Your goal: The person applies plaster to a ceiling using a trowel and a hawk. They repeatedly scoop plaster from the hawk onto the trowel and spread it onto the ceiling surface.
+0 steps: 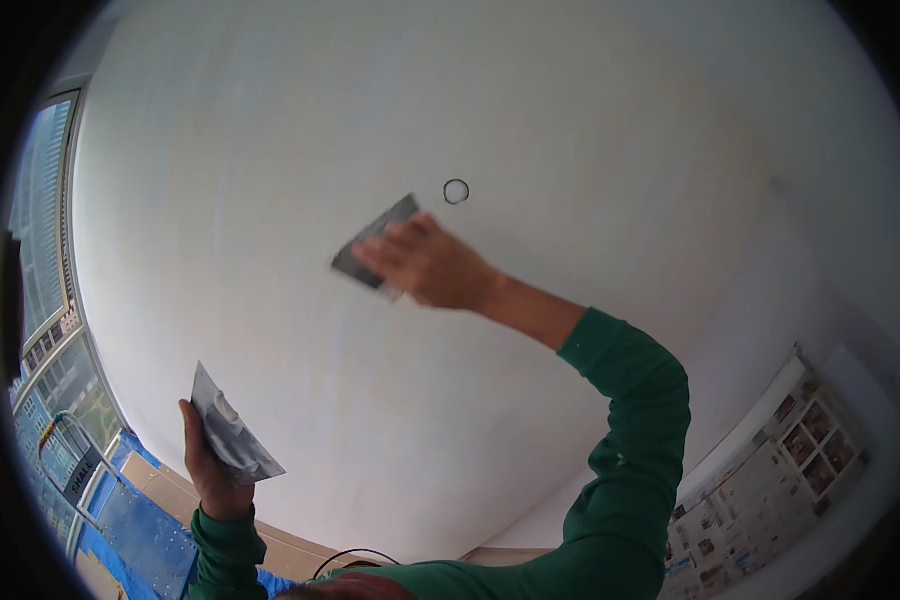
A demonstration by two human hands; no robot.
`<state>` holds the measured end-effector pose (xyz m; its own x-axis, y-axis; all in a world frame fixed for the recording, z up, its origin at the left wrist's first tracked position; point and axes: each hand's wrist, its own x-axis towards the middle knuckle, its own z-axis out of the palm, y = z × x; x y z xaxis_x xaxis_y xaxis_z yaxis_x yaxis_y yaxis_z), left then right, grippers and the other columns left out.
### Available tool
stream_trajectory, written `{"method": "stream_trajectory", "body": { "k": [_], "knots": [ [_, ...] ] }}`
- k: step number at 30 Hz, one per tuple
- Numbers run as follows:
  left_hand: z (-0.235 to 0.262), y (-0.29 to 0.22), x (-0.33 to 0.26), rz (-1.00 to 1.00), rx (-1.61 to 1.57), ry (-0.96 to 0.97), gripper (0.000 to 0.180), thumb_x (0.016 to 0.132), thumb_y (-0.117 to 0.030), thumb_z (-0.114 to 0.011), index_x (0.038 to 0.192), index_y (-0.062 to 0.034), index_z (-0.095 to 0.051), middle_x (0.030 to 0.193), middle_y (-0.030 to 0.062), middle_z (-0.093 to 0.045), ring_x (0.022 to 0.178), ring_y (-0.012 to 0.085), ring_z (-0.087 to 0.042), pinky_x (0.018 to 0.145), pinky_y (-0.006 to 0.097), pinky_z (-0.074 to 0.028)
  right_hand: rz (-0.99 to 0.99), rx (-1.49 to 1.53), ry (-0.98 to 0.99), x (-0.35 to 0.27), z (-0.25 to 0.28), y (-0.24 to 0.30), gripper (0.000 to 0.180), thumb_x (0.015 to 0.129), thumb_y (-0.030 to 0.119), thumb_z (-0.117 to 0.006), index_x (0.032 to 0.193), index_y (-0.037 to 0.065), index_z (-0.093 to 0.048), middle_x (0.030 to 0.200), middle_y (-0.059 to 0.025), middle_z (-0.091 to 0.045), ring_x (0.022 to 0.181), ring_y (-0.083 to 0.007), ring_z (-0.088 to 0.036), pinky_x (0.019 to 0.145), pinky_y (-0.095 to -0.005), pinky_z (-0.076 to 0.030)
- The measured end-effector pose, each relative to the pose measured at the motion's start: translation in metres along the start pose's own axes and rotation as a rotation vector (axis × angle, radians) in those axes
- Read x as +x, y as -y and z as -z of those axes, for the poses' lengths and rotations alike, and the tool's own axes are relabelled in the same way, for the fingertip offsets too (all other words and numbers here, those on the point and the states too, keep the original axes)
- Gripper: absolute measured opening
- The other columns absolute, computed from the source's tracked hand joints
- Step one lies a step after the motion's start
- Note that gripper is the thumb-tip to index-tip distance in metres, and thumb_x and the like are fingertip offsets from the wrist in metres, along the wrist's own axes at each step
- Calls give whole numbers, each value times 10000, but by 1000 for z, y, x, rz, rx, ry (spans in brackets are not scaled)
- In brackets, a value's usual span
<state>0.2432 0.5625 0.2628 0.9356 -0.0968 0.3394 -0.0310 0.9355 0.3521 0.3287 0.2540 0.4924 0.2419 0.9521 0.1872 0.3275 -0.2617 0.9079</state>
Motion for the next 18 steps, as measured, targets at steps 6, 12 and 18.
{"method": "stream_trajectory", "body": {
  "k": [6,12,18],
  "knots": [
    [59,21,1,39,73,-195,430,1069,-488,-484,1236,-110,-603,1090,11,-646,974,137,-639,877,322,-518,-461,-560,-192,5,61,-251,437,886,34,-577,1319,59,-626,1240,-108,-637,1152,-313,-578,939,-467,-452],
    [132,49,-31,50,99,-376,456,1065,-458,-504,1263,-57,-595,1165,41,-654,1051,156,-645,917,328,-513,-695,-640,-102,13,79,-362,341,909,47,-538,1222,27,-672,1200,-167,-639,1135,-356,-584,955,-504,-471],
    [208,66,-71,73,53,-487,496,1062,-438,-521,1357,-43,-574,1289,46,-651,1151,171,-633,984,345,-494,-672,-704,-71,2,69,-411,371,873,22,-506,1211,33,-658,1233,-198,-615,1156,-404,-564,972,-563,-455]
  ]
}}
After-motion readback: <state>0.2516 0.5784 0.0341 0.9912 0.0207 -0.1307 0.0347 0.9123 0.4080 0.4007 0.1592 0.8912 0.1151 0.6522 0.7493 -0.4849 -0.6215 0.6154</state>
